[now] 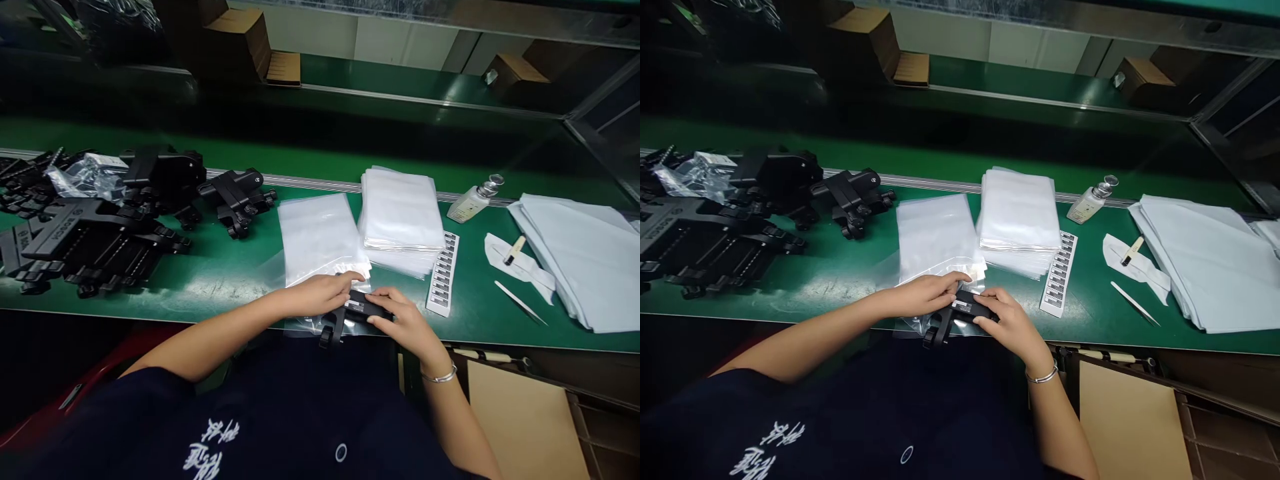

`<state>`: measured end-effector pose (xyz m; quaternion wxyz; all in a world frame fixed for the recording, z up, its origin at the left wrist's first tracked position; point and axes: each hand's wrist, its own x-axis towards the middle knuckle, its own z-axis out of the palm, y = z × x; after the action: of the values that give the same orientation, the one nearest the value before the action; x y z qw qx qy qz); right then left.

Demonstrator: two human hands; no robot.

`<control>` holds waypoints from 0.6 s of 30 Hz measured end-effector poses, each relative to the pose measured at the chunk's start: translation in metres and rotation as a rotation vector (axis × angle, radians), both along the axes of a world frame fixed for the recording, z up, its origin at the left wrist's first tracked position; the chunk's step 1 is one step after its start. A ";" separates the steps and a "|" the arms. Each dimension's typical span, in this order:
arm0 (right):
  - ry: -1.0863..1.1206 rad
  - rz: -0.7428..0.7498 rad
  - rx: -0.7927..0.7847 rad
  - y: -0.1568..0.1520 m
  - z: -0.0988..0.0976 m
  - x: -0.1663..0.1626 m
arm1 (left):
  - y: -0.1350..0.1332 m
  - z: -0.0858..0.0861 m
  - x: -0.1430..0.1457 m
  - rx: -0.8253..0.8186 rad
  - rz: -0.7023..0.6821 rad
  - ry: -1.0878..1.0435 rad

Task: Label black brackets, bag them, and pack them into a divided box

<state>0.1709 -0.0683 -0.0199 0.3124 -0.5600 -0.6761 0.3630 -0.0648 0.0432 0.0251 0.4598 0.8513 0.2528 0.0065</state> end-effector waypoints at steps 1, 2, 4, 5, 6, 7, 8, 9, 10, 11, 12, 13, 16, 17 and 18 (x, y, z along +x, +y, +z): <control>-0.006 -0.037 0.015 -0.001 -0.001 -0.001 | -0.001 0.002 -0.002 0.002 -0.003 0.005; -0.008 -0.101 0.026 -0.002 -0.003 -0.002 | -0.001 0.003 -0.004 -0.002 -0.002 0.006; -0.012 -0.282 0.057 -0.004 -0.008 -0.004 | 0.001 0.005 -0.009 -0.017 0.020 0.002; -0.020 -0.372 0.083 -0.004 -0.011 -0.007 | 0.002 0.007 -0.011 -0.022 0.039 -0.003; -0.034 -0.441 0.119 -0.005 -0.014 -0.011 | 0.004 0.008 -0.011 -0.029 0.058 -0.019; -0.052 -0.478 0.160 -0.005 -0.016 -0.016 | 0.005 0.010 -0.010 -0.036 0.079 -0.049; -0.072 -0.481 0.201 -0.005 -0.018 -0.022 | 0.007 0.012 -0.007 -0.040 0.103 -0.089; -0.091 -0.459 0.240 -0.005 -0.020 -0.027 | 0.008 0.014 -0.004 -0.038 0.129 -0.125; -0.107 -0.423 0.277 -0.005 -0.020 -0.032 | 0.010 0.016 -0.001 -0.026 0.153 -0.145; -0.123 -0.383 0.314 -0.005 -0.020 -0.034 | 0.011 0.017 0.002 -0.003 0.173 -0.139; -0.137 -0.345 0.351 -0.006 -0.020 -0.035 | 0.013 0.017 0.003 0.028 0.188 -0.112; -0.150 -0.304 0.391 -0.007 -0.018 -0.033 | 0.015 0.017 0.004 0.060 0.195 -0.074; -0.166 -0.129 0.477 -0.007 -0.011 -0.021 | 0.021 0.013 0.002 0.116 0.174 -0.022; -0.160 -0.057 0.481 -0.005 -0.008 -0.018 | 0.022 0.012 0.001 0.121 0.149 -0.025; -0.147 0.012 0.470 -0.003 -0.006 -0.015 | 0.023 0.012 0.001 0.123 0.107 -0.024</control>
<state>0.1561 -0.0717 -0.0255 0.3820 -0.4928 -0.7660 0.1562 -0.0638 0.0658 0.0371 0.4086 0.8630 0.2917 0.0569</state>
